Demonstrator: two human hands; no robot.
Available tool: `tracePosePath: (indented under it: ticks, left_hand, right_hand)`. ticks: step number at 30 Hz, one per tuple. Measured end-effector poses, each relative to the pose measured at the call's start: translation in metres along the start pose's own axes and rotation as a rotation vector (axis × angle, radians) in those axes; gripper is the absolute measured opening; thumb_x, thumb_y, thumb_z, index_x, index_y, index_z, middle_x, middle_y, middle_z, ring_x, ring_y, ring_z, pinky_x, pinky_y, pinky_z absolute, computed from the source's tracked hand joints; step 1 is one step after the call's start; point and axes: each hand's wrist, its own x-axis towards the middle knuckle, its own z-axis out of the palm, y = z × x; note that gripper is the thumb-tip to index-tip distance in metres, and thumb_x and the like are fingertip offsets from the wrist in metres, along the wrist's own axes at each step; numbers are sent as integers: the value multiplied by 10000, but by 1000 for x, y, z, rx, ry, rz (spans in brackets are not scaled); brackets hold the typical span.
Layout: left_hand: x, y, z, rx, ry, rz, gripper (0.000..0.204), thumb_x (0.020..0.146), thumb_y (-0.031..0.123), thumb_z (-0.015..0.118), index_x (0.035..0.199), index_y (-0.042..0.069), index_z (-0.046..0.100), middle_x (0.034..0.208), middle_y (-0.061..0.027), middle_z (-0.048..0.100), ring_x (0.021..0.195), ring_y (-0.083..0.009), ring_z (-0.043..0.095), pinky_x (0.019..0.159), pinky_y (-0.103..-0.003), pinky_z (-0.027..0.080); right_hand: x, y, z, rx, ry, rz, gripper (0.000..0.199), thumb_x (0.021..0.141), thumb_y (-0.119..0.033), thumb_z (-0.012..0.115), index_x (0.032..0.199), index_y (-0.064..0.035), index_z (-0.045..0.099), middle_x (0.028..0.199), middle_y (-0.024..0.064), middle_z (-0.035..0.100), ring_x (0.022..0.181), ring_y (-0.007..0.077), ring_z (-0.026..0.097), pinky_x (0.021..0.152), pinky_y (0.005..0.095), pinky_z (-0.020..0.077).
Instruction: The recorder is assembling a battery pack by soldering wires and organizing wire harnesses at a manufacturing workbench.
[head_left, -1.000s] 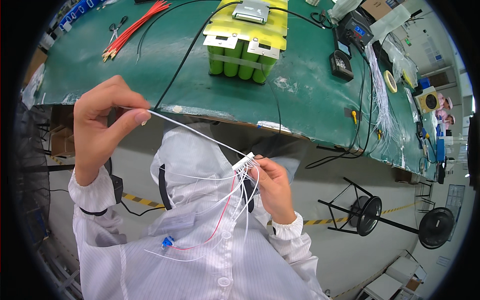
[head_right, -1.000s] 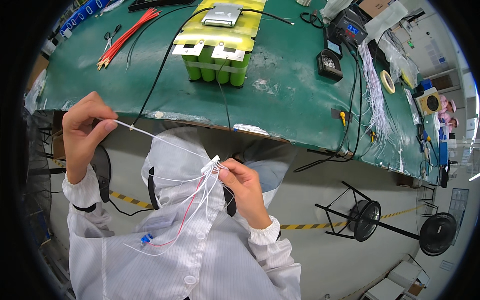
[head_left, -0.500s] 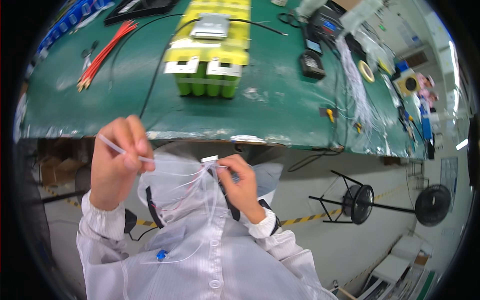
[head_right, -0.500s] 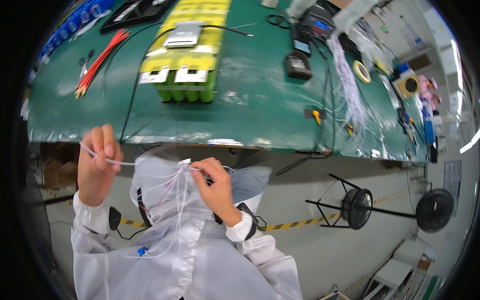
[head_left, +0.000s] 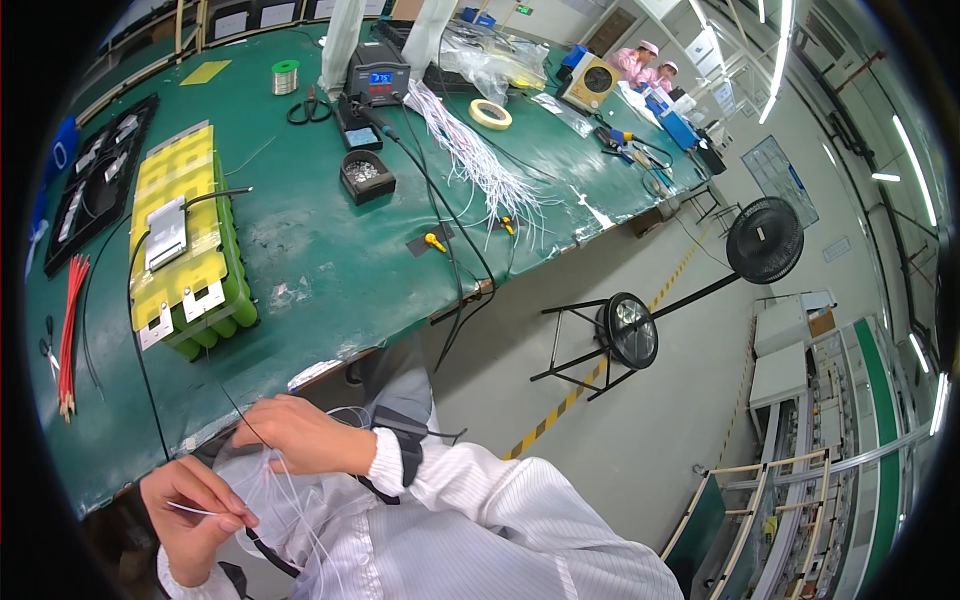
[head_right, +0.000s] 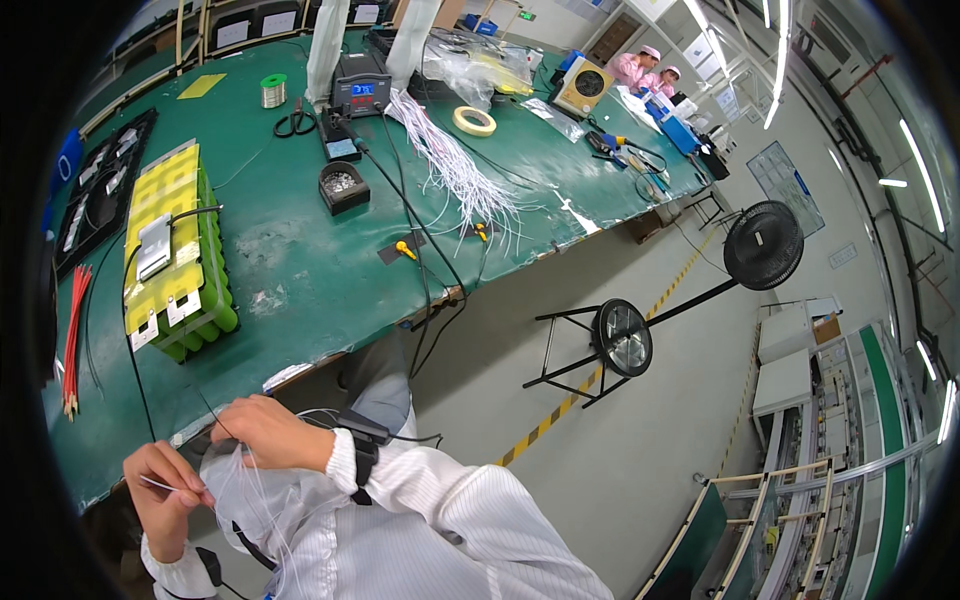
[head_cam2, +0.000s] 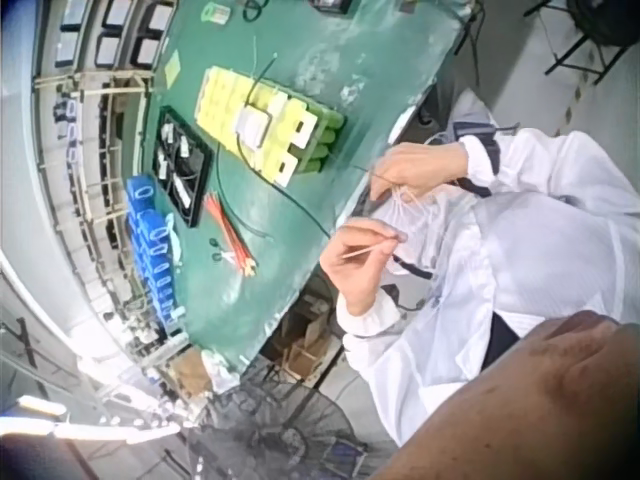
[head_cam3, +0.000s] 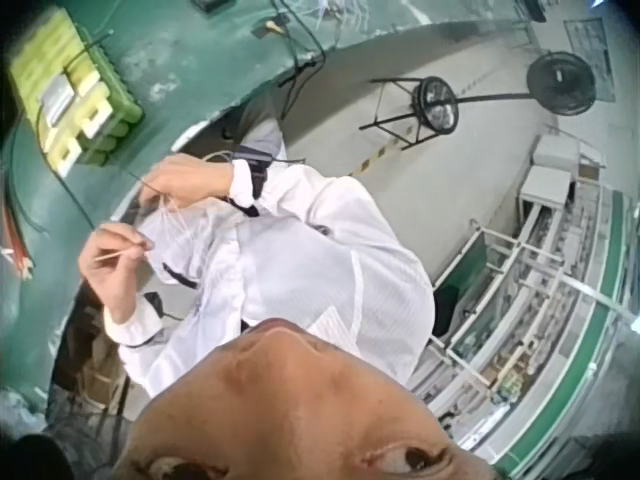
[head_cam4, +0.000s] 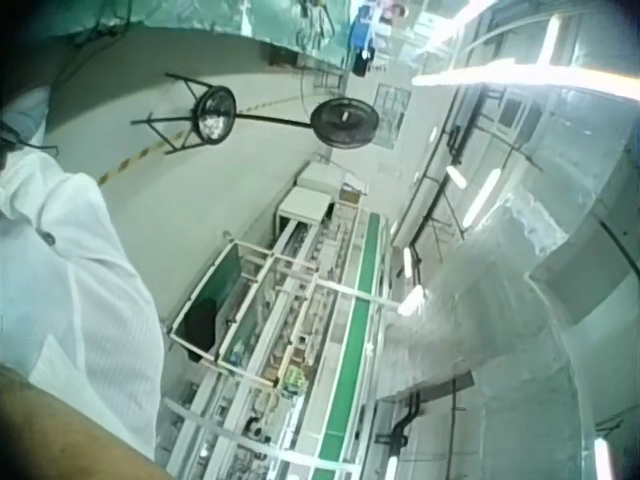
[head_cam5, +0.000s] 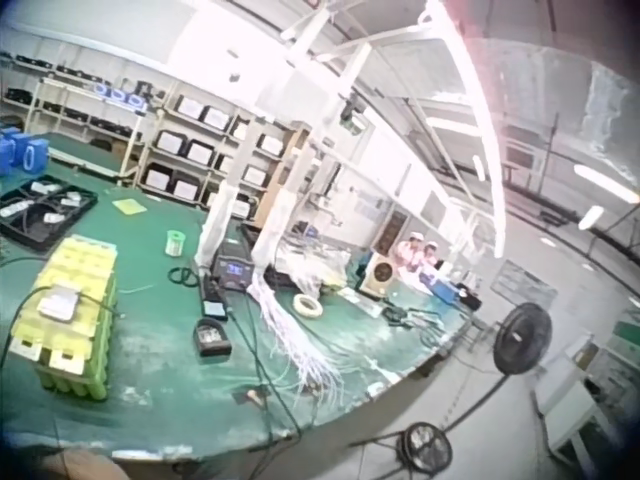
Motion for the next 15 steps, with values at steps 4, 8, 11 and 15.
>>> tracePosePath:
  ticks: [4,8,11,15]
  left_hand:
    - [-3,29,-14,207,104,36,301,771,141,737,729,-2,476,731,-109,541,540,-173,599,527,-276,553]
    - [-13,45,-29,354,178,39,285,834,187,678,805,23,446,754,-106,549,622,-151,568,626,-278,518]
    - [-36,35,-29,184,185,-65,225,850,129,650,826,10,460,772,-157,623,713,-194,631,693,-315,525]
    - [-79,26,-35,183,191,-157,189,832,35,648,801,6,463,721,-168,634,712,-217,663,685,-341,547]
  right_hand:
    - [30,7,23,39,-83,56,215,672,-90,695,875,-40,646,847,115,631,833,312,607,712,422,470]
    - [50,-2,48,92,217,75,113,736,-86,643,831,-25,649,819,136,634,772,342,608,657,429,479]
    - [42,-3,63,115,164,172,191,747,-88,646,928,-29,633,892,130,633,820,345,609,683,425,484]
    - [28,-17,50,50,-24,131,489,743,-121,674,1207,-47,541,1131,133,586,950,342,601,759,405,502]
